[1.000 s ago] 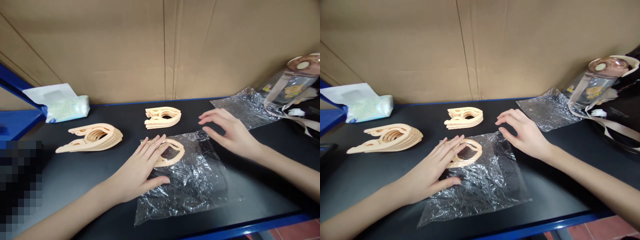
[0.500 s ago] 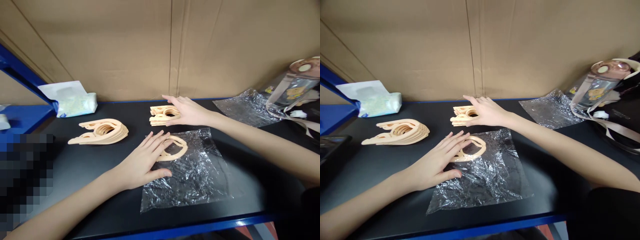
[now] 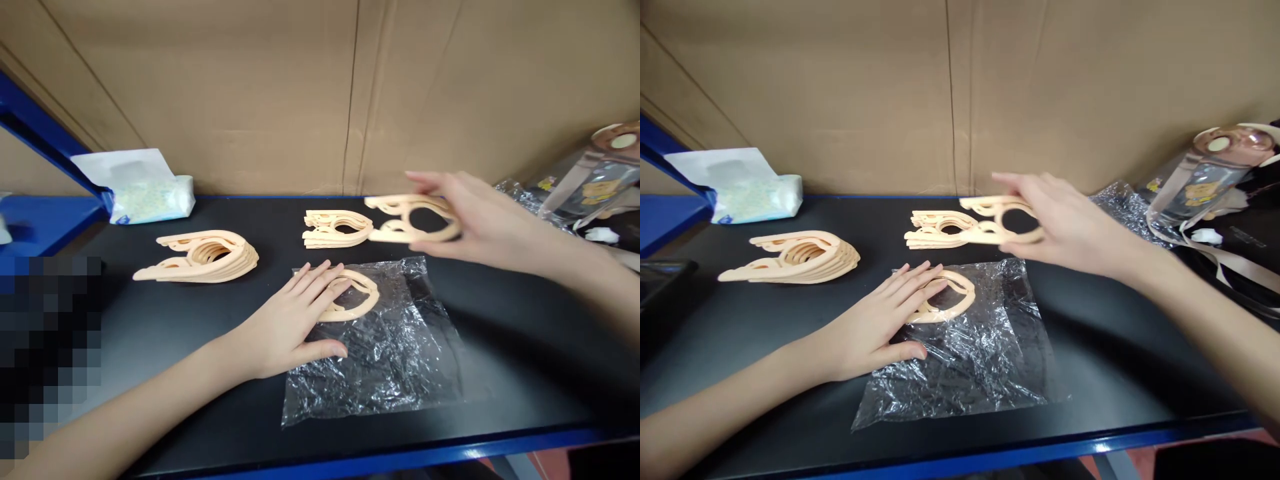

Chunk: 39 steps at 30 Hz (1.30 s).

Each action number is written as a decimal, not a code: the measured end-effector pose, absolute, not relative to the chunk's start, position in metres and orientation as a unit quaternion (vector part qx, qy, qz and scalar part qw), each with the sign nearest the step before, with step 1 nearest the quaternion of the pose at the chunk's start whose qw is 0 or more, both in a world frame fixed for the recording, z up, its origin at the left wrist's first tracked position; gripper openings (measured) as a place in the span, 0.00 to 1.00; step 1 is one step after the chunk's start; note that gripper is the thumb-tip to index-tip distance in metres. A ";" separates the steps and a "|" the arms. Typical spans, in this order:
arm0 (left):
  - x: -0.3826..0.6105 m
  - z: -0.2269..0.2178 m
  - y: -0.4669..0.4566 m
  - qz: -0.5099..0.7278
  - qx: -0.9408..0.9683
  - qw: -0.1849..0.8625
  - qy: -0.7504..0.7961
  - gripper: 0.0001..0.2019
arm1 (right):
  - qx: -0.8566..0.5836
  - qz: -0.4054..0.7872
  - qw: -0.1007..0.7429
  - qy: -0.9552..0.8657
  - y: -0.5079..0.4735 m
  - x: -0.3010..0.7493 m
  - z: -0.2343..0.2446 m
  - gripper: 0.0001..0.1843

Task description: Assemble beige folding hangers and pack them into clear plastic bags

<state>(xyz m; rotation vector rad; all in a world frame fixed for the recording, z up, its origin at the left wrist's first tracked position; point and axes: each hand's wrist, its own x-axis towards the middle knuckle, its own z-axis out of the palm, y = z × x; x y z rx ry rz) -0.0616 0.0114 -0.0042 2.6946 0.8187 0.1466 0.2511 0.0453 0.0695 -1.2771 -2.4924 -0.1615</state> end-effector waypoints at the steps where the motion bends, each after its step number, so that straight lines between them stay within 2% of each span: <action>1: -0.062 -0.005 0.011 0.051 0.944 0.159 0.285 0.42 | -0.448 -0.065 0.143 -0.880 0.033 0.265 0.071 0.36; 7: -0.062 -0.005 0.012 0.055 0.944 0.158 0.283 0.42 | -0.459 -0.058 0.083 -0.883 -0.032 0.309 0.058 0.38; 24: -0.062 -0.006 0.012 0.061 0.945 0.155 0.281 0.42 | -0.389 0.108 0.096 -0.910 -0.055 0.245 0.014 0.36; 31: -0.061 0.003 0.006 0.058 0.955 0.195 0.217 0.53 | -0.405 0.112 0.075 -0.904 -0.050 0.262 0.017 0.39; 35: -0.059 0.006 0.001 0.041 0.952 0.230 0.197 0.58 | -0.416 0.130 0.061 -0.898 -0.050 0.278 0.019 0.33; 39: -0.058 0.004 0.001 0.042 0.950 0.238 0.197 0.58 | -0.403 0.154 0.093 -0.897 -0.056 0.263 0.014 0.29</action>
